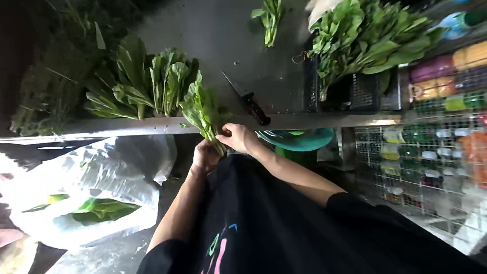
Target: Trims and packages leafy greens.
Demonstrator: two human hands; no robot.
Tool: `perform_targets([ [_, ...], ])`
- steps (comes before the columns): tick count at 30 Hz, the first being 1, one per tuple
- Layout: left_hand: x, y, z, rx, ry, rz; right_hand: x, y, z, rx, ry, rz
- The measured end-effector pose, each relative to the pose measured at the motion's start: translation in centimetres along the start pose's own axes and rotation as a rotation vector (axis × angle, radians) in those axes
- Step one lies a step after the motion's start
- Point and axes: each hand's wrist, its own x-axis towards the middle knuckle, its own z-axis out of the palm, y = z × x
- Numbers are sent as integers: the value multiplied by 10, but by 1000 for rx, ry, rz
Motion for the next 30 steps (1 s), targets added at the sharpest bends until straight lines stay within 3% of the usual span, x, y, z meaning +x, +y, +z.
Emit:
perform_targets([
  [6,-6,-3,-31,-5,-21,-21,-8,-1,28,-8,139,-3],
  [13,-15,3,-53,-81,-90,-34,-10,-13,59,27,135,122],
  [20,-10,0,-62,-103,-47,-48,-20,-28,88,26,318,111],
  [30,-6,-5,-63,-1,-63,-13,-11,-20,88,187,371,202],
])
